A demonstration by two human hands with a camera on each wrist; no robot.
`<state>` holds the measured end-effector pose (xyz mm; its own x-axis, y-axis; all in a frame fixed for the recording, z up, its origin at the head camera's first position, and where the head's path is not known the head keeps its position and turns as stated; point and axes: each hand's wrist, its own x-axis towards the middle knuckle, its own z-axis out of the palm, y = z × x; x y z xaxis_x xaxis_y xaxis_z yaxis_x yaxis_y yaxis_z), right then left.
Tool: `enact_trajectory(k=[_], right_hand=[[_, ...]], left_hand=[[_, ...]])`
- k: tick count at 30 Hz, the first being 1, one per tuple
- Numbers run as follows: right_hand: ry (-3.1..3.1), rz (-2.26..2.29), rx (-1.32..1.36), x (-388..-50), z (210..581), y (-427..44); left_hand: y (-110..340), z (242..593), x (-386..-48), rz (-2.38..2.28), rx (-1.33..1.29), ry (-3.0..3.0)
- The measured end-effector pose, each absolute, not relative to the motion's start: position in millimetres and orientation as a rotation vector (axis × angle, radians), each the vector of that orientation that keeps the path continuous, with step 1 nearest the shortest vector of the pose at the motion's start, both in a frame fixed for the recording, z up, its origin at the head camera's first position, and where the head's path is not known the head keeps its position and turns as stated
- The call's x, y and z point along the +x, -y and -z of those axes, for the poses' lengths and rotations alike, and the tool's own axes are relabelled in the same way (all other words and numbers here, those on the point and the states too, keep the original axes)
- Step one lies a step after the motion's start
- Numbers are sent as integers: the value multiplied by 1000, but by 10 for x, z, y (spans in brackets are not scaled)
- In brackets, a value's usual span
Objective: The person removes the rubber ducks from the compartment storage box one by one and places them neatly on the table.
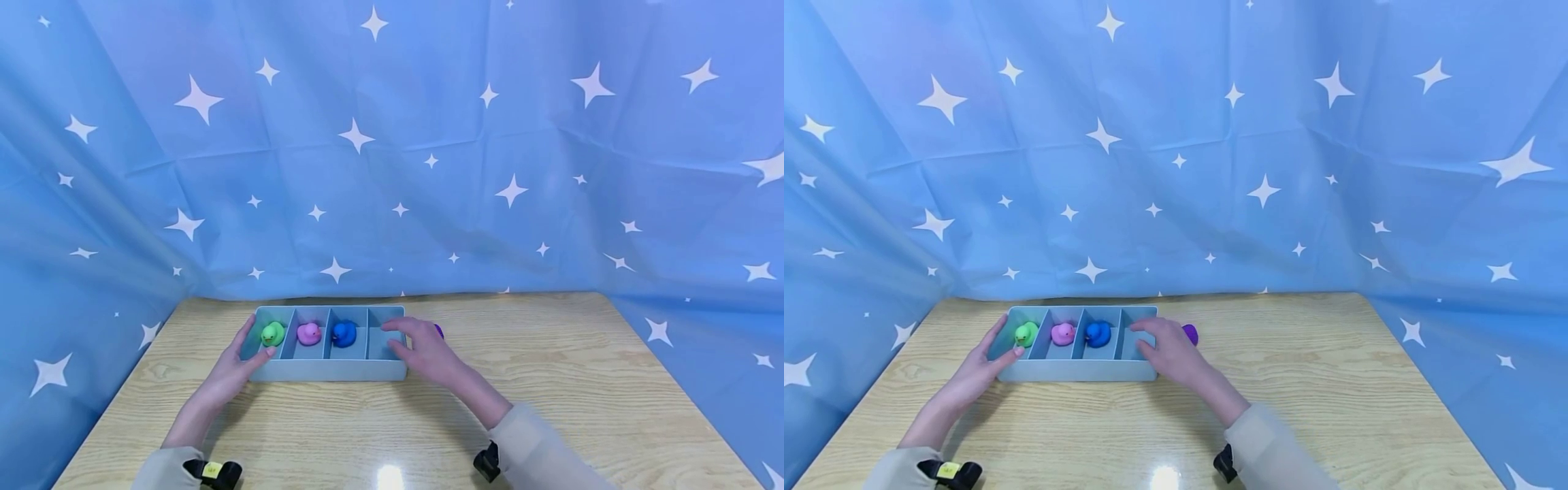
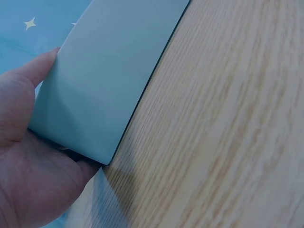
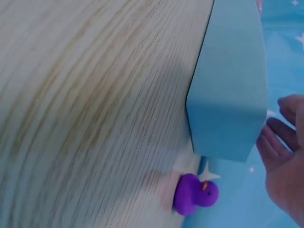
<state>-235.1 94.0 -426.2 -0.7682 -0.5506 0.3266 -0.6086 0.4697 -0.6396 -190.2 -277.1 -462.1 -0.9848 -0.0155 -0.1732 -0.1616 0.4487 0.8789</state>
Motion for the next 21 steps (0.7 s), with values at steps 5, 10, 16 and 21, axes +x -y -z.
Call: enact_trajectory(k=[5, 10, 16, 21], right_hand=[[2638, -1207, 1077, -2335, 4256, -872], [2638, -1178, 1122, -2322, 4272, -817], [2635, -1187, 1154, -2320, 4298, -775], [2636, -1185, 1166, -2329, 4280, -733]], left_hand=[[2783, 4644, -1904, -1575, -150, -2557], [2792, 4655, -1906, -1578, -146, -2559], [2784, 4642, -1906, -1575, -147, -2558], [2767, 4612, -1900, -1566, -147, -2564]])
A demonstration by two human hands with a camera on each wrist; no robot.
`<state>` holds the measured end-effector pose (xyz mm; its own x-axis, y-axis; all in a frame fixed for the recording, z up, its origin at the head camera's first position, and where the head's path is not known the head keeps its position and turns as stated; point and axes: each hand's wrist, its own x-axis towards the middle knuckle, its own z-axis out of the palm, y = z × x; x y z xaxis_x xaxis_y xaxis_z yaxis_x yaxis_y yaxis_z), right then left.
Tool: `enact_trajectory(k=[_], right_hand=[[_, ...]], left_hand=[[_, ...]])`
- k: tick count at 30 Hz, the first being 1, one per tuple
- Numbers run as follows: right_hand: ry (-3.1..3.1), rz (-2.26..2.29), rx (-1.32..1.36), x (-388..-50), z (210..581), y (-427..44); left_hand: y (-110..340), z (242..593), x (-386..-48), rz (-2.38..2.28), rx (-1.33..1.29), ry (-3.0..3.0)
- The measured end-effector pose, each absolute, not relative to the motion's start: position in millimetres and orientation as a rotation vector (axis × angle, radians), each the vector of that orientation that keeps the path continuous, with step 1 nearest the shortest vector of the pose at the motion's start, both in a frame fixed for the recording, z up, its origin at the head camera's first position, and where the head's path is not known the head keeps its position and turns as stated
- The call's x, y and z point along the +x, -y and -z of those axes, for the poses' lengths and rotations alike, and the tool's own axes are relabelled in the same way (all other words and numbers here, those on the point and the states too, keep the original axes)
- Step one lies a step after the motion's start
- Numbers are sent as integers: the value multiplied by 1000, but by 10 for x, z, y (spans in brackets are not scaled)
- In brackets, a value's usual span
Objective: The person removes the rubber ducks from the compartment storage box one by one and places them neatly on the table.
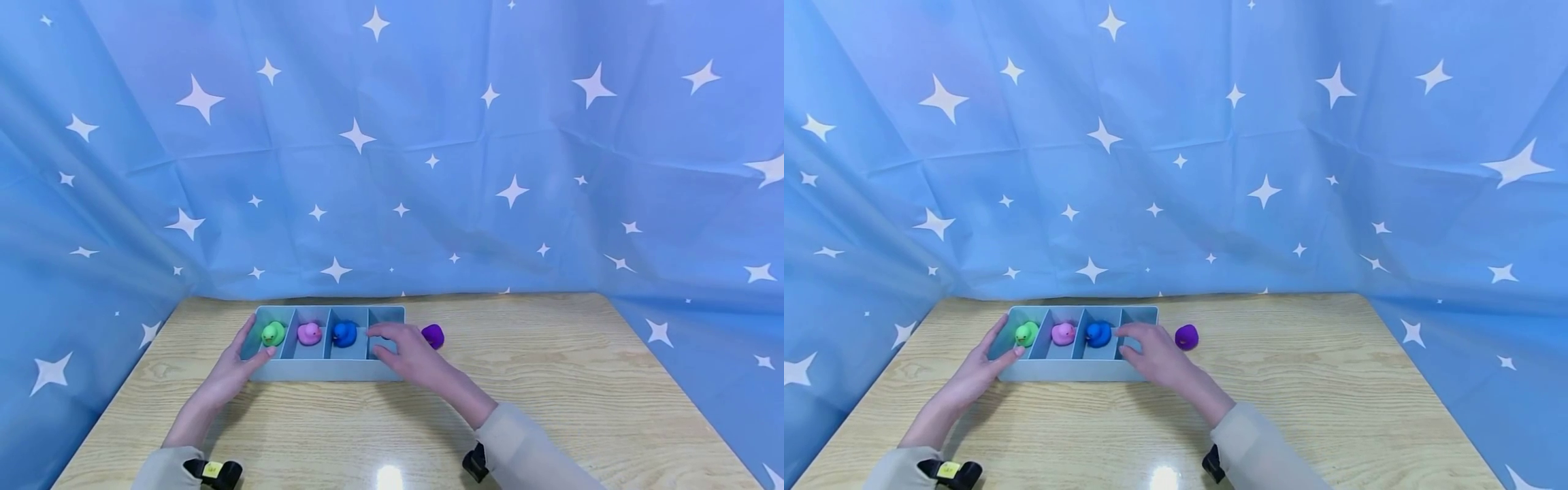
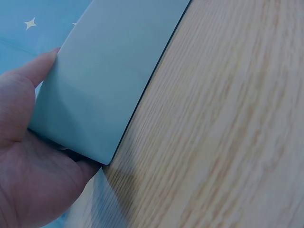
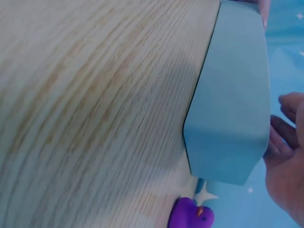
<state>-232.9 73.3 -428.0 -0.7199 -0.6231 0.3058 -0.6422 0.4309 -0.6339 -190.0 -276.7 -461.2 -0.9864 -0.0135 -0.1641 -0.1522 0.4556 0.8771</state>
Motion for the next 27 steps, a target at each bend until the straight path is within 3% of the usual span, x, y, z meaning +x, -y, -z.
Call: enact_trajectory(k=[27], right_hand=[[2682, -1158, 1151, -2355, 4218, -486]], left_hand=[[2747, 4586, -1876, -1604, -105, -2569]])
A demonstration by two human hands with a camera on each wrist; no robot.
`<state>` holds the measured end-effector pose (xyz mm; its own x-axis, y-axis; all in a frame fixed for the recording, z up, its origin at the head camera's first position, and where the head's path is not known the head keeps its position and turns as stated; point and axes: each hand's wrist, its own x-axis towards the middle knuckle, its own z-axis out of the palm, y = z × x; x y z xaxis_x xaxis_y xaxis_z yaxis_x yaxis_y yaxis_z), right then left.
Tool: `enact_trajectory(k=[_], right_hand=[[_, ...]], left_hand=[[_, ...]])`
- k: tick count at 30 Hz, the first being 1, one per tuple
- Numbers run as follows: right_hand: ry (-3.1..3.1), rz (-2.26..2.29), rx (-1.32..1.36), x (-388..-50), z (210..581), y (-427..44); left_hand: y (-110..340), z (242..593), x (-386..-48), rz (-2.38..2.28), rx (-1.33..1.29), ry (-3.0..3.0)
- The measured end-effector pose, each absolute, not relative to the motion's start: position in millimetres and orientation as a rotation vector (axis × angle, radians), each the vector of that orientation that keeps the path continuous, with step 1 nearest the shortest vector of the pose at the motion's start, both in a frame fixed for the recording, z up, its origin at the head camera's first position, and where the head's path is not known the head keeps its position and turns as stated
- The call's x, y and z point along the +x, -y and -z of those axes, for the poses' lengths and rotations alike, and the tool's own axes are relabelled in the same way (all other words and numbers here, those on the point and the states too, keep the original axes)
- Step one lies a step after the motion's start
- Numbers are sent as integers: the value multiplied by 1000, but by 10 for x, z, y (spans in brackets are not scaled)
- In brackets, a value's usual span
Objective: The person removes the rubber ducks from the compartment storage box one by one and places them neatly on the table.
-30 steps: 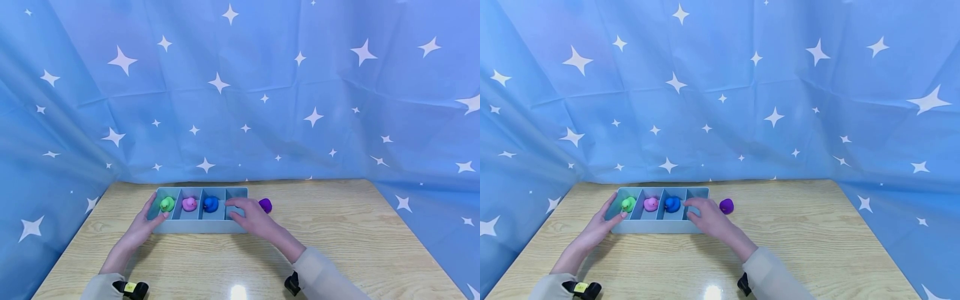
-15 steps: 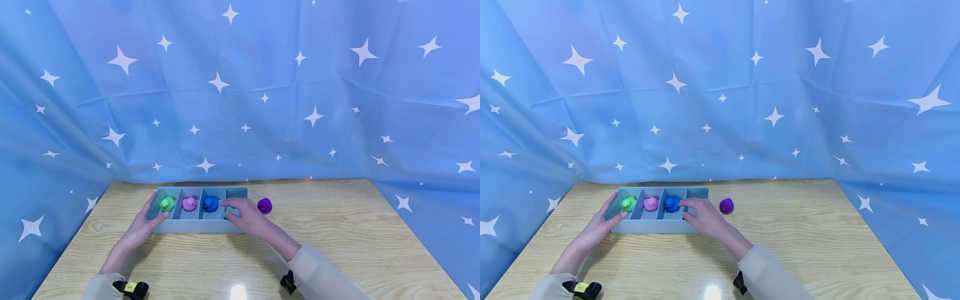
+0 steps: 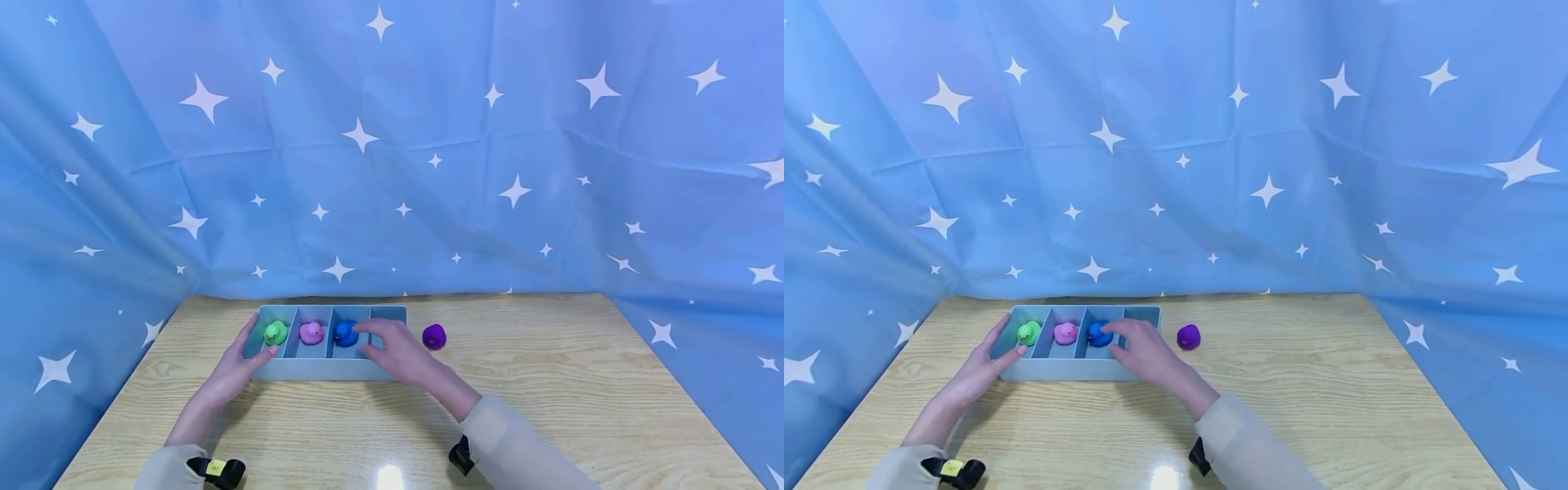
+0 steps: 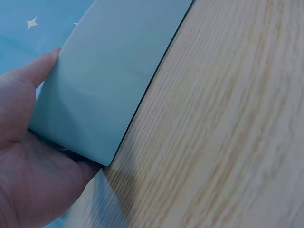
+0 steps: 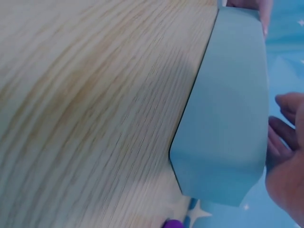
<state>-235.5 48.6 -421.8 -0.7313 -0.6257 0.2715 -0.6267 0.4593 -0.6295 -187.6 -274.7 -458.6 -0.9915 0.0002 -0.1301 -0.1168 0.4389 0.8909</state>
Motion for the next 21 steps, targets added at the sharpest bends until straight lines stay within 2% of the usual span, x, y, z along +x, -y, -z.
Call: enact_trajectory(k=[12, 21], right_hand=[[2743, -1221, 1087, -2456, 4270, -237], [2815, -1035, 1054, -2644, 4287, -66]], left_hand=[[2740, 4594, -1886, -1607, -120, -2558], [2747, 4599, -1890, -1612, -125, -2553]])
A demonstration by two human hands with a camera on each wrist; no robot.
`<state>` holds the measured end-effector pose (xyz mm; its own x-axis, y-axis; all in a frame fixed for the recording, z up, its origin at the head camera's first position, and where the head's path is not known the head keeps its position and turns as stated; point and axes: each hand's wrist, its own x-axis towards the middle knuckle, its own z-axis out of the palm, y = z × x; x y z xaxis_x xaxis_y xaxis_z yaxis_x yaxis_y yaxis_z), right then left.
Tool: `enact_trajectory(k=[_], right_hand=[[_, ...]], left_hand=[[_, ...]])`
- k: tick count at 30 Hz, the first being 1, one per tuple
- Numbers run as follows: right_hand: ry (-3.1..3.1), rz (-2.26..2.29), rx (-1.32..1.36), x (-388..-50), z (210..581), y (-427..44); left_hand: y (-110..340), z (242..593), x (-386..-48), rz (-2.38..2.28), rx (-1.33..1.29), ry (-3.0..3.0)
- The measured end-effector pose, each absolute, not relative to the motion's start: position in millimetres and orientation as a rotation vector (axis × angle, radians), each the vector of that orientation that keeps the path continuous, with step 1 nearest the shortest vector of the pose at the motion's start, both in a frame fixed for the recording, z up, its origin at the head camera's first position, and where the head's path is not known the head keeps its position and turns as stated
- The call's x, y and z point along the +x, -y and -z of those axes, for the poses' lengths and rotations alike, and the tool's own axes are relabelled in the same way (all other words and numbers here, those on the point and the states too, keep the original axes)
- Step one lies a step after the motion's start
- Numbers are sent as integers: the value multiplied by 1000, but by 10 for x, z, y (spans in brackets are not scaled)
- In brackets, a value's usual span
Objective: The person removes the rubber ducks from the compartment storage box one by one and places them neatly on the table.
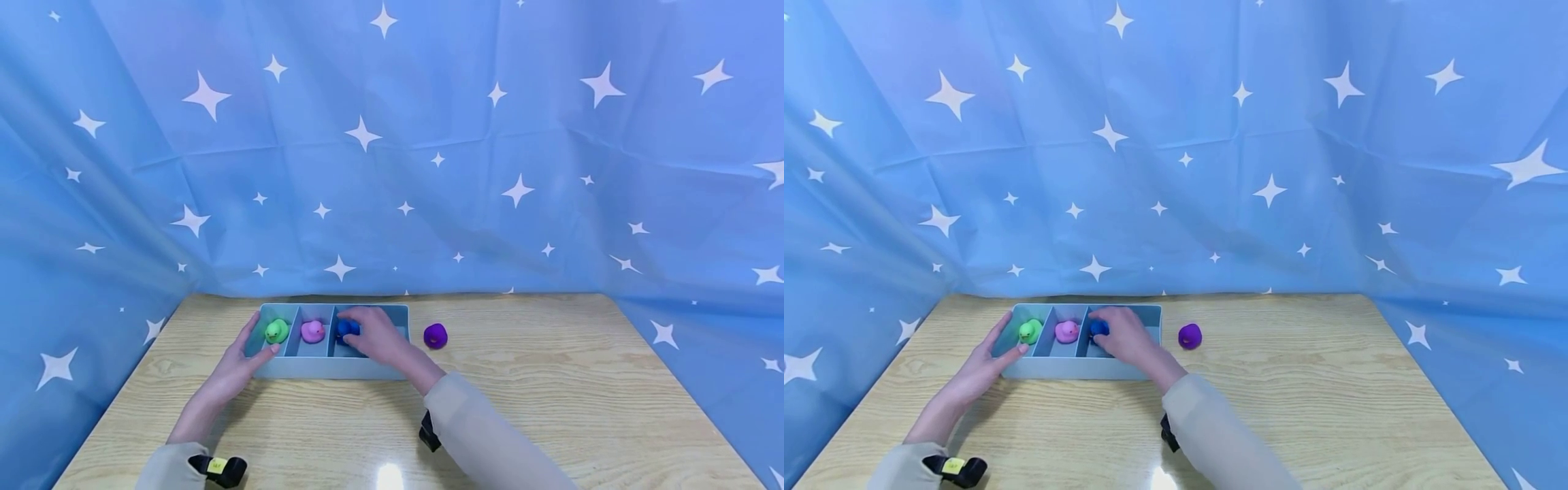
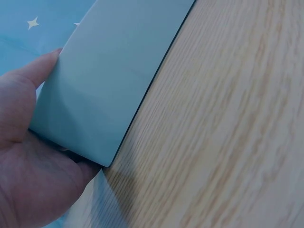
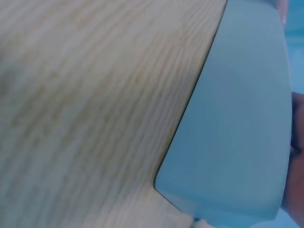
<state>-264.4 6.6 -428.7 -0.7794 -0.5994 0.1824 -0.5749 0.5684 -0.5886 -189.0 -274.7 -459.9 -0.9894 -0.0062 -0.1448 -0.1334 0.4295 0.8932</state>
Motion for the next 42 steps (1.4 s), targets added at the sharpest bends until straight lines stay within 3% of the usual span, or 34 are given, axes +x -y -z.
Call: enact_trajectory(k=[8, 19, 35, 42], right_hand=[[-2888, 628, -1146, -2784, 4311, 28], [-2894, 453, -1104, -2843, 4307, 101], [-2810, 561, -1159, -2845, 4307, 77], [-2692, 821, -1164, -2783, 4246, 1]], left_hand=[[2759, 4619, -1902, -1599, -127, -2558], [2739, 4596, -1891, -1612, -138, -2552], [2752, 4618, -1898, -1587, -144, -2568], [2758, 4608, -1907, -1585, -143, -2567]])
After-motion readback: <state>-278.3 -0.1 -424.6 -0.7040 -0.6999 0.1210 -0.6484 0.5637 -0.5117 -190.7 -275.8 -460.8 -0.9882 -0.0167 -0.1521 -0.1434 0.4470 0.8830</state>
